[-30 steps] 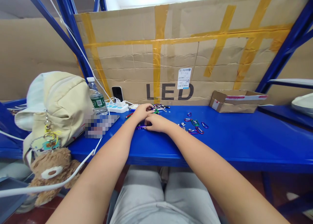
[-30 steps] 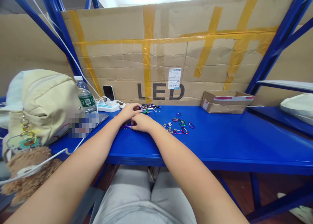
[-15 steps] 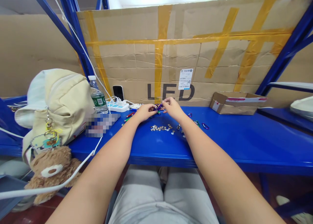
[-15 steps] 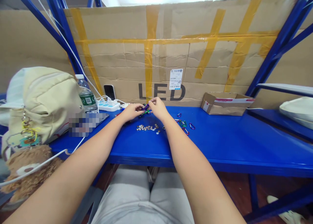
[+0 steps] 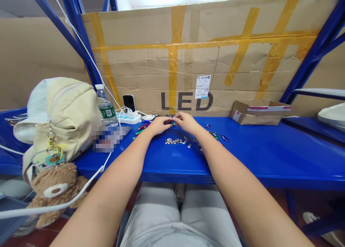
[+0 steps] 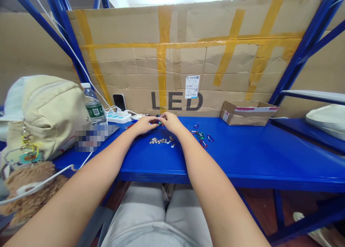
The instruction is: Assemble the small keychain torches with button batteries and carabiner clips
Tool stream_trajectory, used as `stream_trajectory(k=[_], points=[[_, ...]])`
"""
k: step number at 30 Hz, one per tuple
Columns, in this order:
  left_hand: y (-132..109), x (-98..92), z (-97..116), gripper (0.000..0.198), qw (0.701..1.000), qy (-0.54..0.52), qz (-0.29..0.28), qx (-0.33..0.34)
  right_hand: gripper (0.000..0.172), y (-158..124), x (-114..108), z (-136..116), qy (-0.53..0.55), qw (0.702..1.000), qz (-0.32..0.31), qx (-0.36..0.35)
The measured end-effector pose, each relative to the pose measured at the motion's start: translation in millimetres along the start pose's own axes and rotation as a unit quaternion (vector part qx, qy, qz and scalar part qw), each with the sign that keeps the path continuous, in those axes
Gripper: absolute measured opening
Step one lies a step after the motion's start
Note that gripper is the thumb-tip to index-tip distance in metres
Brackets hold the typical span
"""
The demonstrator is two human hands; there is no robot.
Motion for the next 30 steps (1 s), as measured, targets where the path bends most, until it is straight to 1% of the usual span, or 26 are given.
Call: stream_trajectory(k=[3,5,7,10,13,17,20,23,26,30], points=[[-0.5,1.0,6.3,0.029,0.999,-0.009,-0.013,0.03,0.023,0.7,-5.2,3.0,-0.013,1.0,0.022,0.008],[-0.7,0.8,8.7,0.03,0.999,-0.003,-0.012,0.04,0.029,1.2,-6.9,4.4,-0.028,0.999,0.02,0.007],[-0.9,0.9,9.5,0.032,0.999,0.004,-0.01,0.04,0.033,1.6,-8.1,5.5,-0.043,0.999,0.015,0.008],[-1.3,1.5,8.7,0.033,1.0,-0.005,-0.01,0.024,0.036,2.6,-10.5,6.6,-0.071,0.997,0.024,0.007],[-1.4,3.0,6.2,0.034,1.0,-0.011,-0.016,0.003,0.032,3.6,-12.3,8.2,-0.074,0.996,0.044,0.007],[-0.7,4.7,4.2,0.034,1.0,-0.017,-0.02,-0.005,0.022,2.8,-12.5,11.9,-0.022,0.998,0.049,0.026],[-0.5,4.7,2.3,0.033,1.0,-0.013,-0.016,-0.014,0.019,1.1,-11.3,14.3,0.009,0.998,0.036,0.05],[-0.8,4.3,1.7,0.032,1.0,-0.007,-0.018,-0.018,0.015,-0.2,-8.2,16.0,0.016,0.998,0.014,0.066],[-1.3,2.2,2.0,0.029,1.0,-0.002,-0.015,-0.018,0.012,-1.1,1.3,17.8,0.0,0.997,-0.044,0.07],[-1.5,-1.4,-0.6,0.026,0.999,0.011,-0.002,-0.035,0.005,-2.1,13.0,17.9,-0.064,0.991,-0.11,0.047]])
Point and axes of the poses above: each hand's wrist, its own y-axis towards the middle knuckle, its own x-axis out of the palm, z = x × y, the point moved 7 cm from there along y, towards the middle knuckle, and after that the axes turned 2 degrees about -z, right-handed, at the moved point
